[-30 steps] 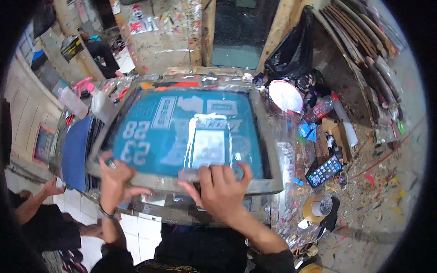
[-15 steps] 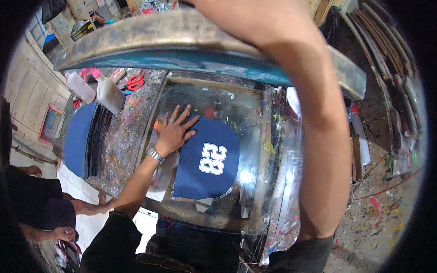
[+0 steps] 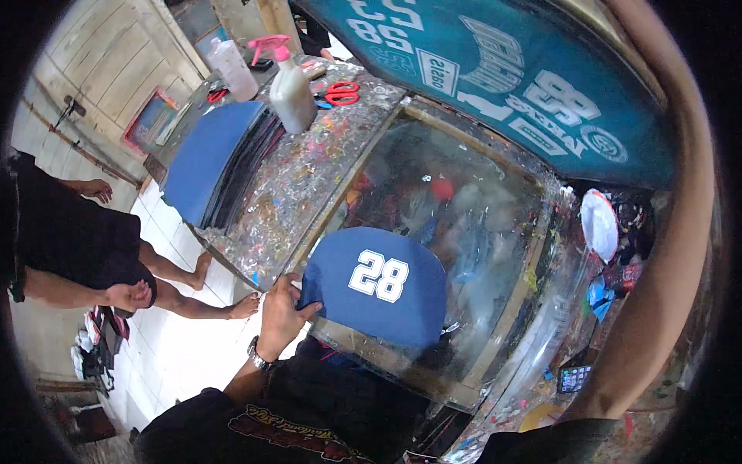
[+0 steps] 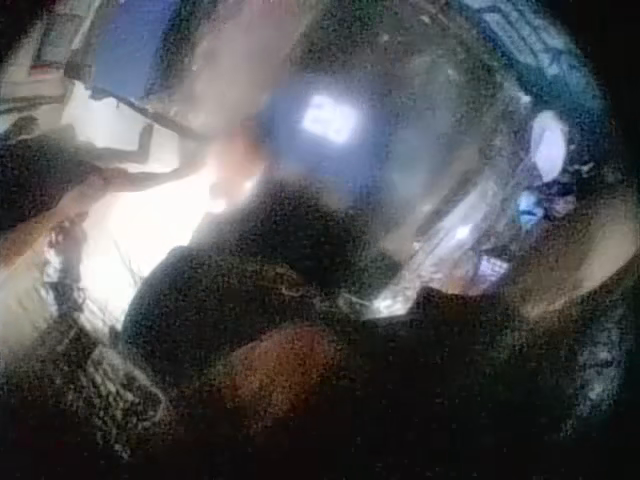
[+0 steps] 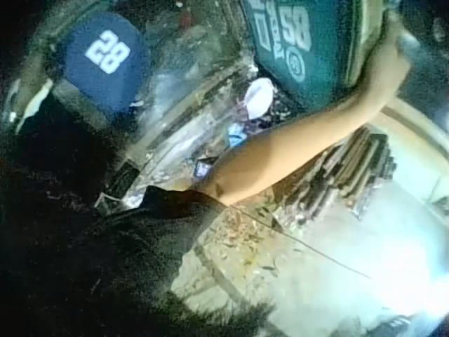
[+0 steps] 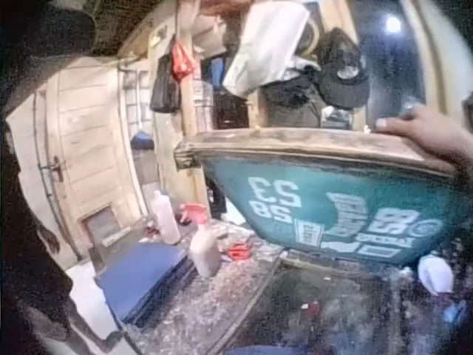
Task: The person aligns a fabric piece on a printing bed using a metal ruler, then screen prints designs onto fabric panels one at a time with ink and a squeegee through a silkscreen frame before stacking the printed panels.
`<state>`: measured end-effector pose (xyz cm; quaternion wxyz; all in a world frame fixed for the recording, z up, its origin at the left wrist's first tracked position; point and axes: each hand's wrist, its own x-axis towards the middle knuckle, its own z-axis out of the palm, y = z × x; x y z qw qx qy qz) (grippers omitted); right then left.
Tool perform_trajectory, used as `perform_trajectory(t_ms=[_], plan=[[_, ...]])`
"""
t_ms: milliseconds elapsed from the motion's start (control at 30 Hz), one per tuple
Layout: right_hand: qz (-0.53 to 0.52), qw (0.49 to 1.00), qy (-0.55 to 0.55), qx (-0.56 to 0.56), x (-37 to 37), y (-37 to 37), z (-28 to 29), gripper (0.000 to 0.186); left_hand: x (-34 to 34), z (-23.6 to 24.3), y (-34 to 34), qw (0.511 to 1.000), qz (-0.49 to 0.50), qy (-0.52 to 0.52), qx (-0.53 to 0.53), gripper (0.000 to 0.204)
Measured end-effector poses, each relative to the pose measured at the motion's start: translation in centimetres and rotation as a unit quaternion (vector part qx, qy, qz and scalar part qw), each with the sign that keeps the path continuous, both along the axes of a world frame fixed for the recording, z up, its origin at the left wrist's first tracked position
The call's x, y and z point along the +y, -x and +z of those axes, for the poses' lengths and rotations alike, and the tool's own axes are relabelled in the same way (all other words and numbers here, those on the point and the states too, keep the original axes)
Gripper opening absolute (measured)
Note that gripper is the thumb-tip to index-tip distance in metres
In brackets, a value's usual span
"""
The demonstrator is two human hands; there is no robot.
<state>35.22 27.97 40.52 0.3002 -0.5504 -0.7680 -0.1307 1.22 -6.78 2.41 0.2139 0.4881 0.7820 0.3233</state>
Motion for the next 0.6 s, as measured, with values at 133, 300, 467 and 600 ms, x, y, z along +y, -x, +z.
perform_trajectory(t_ms=[133,300,467,600], plan=[[-0.013,0.999,0.031,0.02,0.4,-0.4,-0.1,0.099,1.5,-0.3,0.5,0.998,-0.053,-0.02,-0.006,0.044],[-0.076,0.996,0.038,0.041,3.2,-2.1,-0.5,0.103,6.8,2.6,8.7,0.975,0.02,-0.208,-0.08,0.034],[-0.021,0.989,0.105,0.101,3.1,-1.3,-1.9,0.08,8.2,12.9,29.9,0.956,0.151,-0.234,0.089,0.043],[0.03,0.991,0.071,0.112,2.5,-0.5,-1.8,0.06,9.4,17.4,37.9,0.914,0.231,-0.157,0.294,0.052]])
